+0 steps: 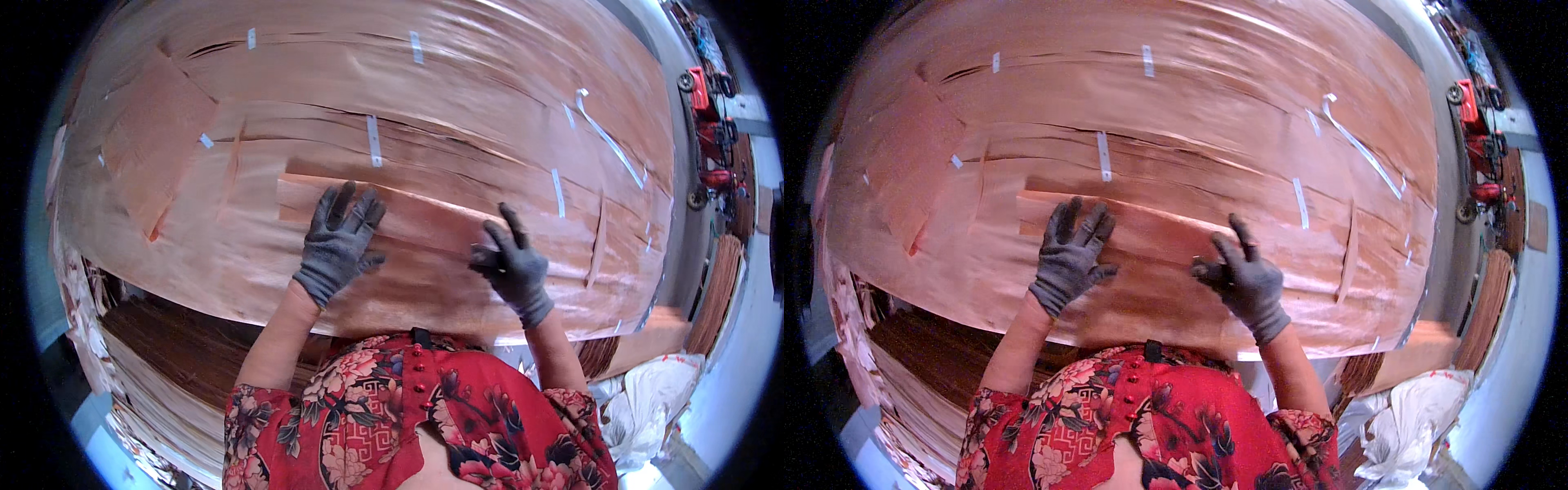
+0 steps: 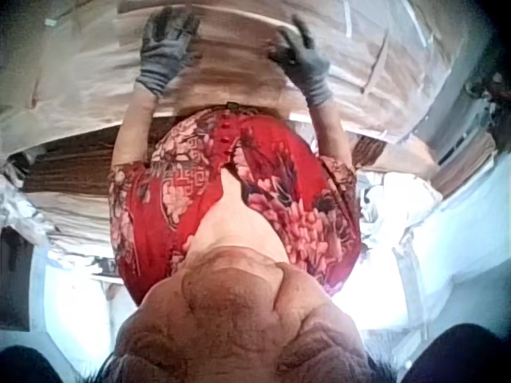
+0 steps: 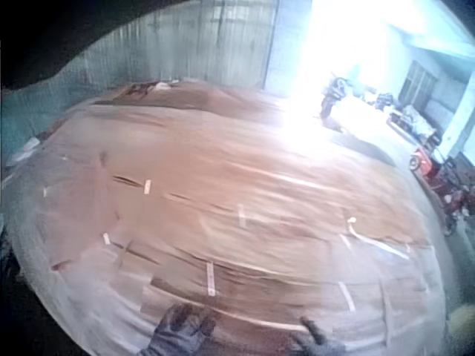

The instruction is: The person uses a utility knife to cut and trim large sheets of light brown material on a workbench. They repeatedly align the sheets, make precise cuts along the edges, and remove the excess strips. The person also uses small white tape pieces to secure the material during the process.

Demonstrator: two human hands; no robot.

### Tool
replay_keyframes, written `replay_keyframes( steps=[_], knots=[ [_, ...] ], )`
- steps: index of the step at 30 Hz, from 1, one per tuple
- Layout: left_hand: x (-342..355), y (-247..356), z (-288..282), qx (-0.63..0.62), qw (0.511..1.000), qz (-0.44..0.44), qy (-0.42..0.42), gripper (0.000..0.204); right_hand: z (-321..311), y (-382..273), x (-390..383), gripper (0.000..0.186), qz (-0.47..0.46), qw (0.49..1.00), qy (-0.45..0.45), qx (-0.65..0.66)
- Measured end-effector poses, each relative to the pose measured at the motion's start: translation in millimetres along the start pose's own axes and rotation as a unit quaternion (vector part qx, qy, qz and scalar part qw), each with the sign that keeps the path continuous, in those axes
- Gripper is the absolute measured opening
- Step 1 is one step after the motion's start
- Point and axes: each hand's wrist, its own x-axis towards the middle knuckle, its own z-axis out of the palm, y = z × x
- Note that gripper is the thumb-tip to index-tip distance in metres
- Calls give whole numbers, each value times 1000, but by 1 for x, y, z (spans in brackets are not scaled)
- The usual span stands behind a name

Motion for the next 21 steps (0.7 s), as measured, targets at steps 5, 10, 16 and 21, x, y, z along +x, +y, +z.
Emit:
replay_keyframes(
  steps=[5,10,16,21],
  knots=[
    [9,0,3,75,992,21,96,57,26,14,-17,33,-1,998,-19,-62],
    [13,-13,-9,57,979,37,193,49,22,19,-5,11,60,986,22,151],
    [29,-32,-77,-95,989,-5,110,36,-10,30,16,10,338,805,-124,472],
    [32,-65,-98,-170,983,-75,14,32,-40,26,40,14,423,766,-187,446]
  ],
)
